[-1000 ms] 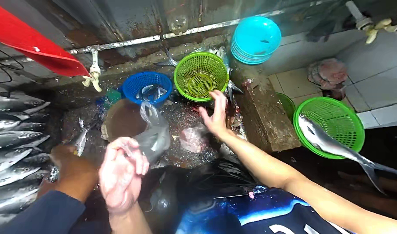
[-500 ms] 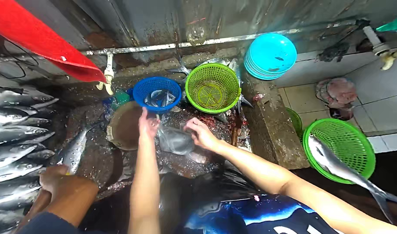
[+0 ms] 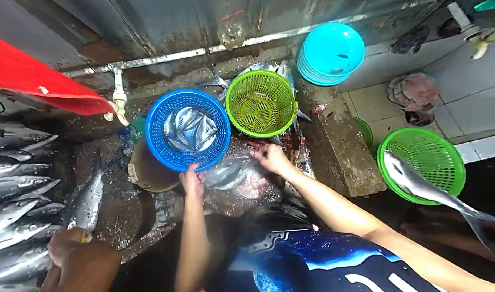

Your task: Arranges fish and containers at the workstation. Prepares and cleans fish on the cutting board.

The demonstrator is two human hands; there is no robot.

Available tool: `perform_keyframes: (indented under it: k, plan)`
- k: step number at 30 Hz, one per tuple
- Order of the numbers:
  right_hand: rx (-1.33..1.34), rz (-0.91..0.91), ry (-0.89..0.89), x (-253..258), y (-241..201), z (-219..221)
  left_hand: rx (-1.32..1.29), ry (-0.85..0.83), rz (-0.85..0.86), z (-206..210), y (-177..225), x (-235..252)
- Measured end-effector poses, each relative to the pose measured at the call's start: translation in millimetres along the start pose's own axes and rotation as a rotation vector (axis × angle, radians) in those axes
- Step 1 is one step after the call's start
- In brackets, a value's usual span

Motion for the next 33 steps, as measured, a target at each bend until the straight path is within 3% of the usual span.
perform_keyframes:
  k: [2,4,7,11,16,18,23,25,28,30,33]
  plan:
    - [-0.180,-0.126,0.035,-6.7,2.9,10.1,0.026,0.026,0.097,-22.8,-8.1,-19.3]
    - [-0.299,-0.153,-0.064,-15.8,-5.3,22.7,0.036,0.048,0.159,-38.9,-16.2,-34.8]
    - [-0.359,-0.071,-0.229,-23.4,-21.1,29.7,0.098,0.043,0.228,-55.8,-28.3,-50.2]
    - [-0.269,0.010,-0.270,-10.8,-38.3,4.0,0.342,0.070,0.303,-64.3,-38.1,-64.0]
    - [-0.192,-0.046,-0.180,-4.4,-42.4,-16.8,0.442,0.125,0.594,-58.1,-27.4,-74.8]
    - [-0.165,-0.101,-0.107,-7.2,-41.3,-23.0,0.530,0.077,0.778,-53.5,-15.2,-80.3]
    - [-0.107,-0.282,0.109,-14.7,-30.2,-31.3,0.529,0.045,1.010,-40.3,-10.8,-65.2]
    - [-0.091,-0.300,0.159,-17.1,-27.4,-33.3,0.424,0.058,0.893,-32.1,-17.2,-63.0]
    - [-0.121,-0.238,0.101,-22.1,-22.2,-27.8,0.227,0.117,0.480,-1.0,1.1,-62.4]
    - [-0.091,-0.298,0.161,-35.0,-8.1,-17.8,0.283,-0.031,0.312,27.1,21.4,-73.1]
    - [-0.025,-0.304,0.167,-47.3,10.2,-5.6,0.566,-0.342,0.202,72.6,40.4,-88.3]
Point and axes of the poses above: each hand's wrist, its own x-axis towards the middle knuckle, its own z-axis out of the palm, y = z × x, the point moved 2 cm from there along x, towards the middle knuckle, and after that the axes turned 12 degrees about -z, right-handed, at the moved point
